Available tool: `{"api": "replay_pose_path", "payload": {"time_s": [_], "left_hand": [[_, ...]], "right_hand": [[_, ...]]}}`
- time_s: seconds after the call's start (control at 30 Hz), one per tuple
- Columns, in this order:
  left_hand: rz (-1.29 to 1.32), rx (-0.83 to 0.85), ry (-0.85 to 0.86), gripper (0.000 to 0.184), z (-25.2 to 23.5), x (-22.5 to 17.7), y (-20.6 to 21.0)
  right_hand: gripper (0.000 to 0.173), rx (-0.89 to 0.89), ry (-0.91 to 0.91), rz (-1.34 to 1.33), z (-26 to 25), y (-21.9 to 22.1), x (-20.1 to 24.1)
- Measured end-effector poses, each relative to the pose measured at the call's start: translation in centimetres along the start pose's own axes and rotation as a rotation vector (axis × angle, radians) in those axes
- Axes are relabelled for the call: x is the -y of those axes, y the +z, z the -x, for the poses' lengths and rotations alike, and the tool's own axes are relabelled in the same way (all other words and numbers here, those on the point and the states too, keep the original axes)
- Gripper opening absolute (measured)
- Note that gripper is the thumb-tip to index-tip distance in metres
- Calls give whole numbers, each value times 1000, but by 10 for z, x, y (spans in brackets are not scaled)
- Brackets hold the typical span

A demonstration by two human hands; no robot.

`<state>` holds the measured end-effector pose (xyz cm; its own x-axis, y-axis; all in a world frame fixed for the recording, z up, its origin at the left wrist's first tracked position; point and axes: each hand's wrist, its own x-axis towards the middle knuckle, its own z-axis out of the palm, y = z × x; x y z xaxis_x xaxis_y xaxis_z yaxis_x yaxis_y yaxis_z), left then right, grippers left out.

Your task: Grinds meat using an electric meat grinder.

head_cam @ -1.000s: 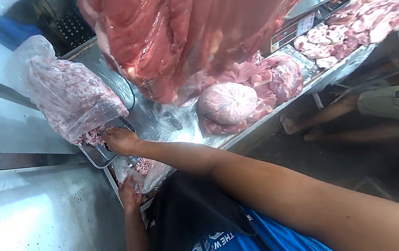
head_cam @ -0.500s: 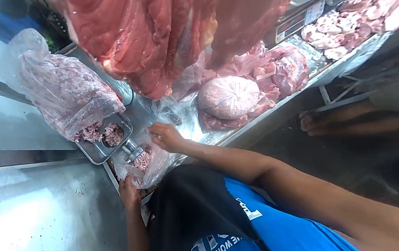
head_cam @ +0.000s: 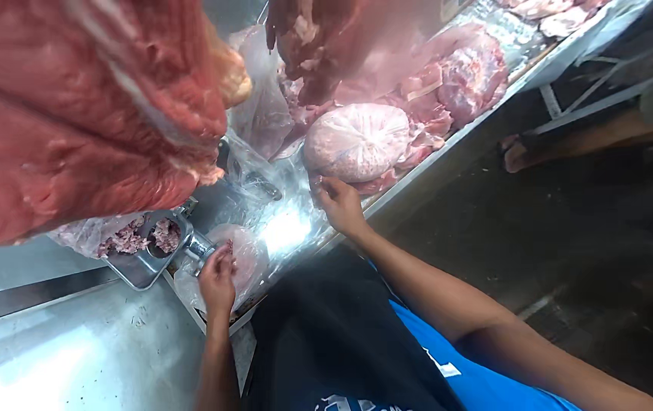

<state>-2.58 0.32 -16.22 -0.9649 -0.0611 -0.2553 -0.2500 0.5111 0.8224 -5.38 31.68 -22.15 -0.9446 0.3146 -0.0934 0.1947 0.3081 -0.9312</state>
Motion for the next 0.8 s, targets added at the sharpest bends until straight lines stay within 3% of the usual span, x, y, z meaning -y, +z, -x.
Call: {"api": "replay_pose_path", "payload": {"time_s": [0.07,0.13,0.23,0.37,0.5,0.6,0.8], "left_hand": [[98,121,-202,30,-42,1,45],[135,132,-361,30,-84,11,90],[71,88,-464,29,-139,30,140],[-1,-11,-608,25,-183,58,177],[-185,-139,-529,37,-211,57,207],[-303,-171,-382,54,-215,25,220],[-473,-55,-545,52,-228,4,222]], "right_hand": [[22,14,8,-23,0,-11,-1],[24,35,17,-21,1,-26,-2],[25,36,58,5,-2,-55,-4],[23,4,93,-1,-1,-98,-17],[25,-87,90,-21,0,-140,-32],[26,-157,81,-18,2,-161,-38],[29,-169,59,-27,3,-175,-44]]}}
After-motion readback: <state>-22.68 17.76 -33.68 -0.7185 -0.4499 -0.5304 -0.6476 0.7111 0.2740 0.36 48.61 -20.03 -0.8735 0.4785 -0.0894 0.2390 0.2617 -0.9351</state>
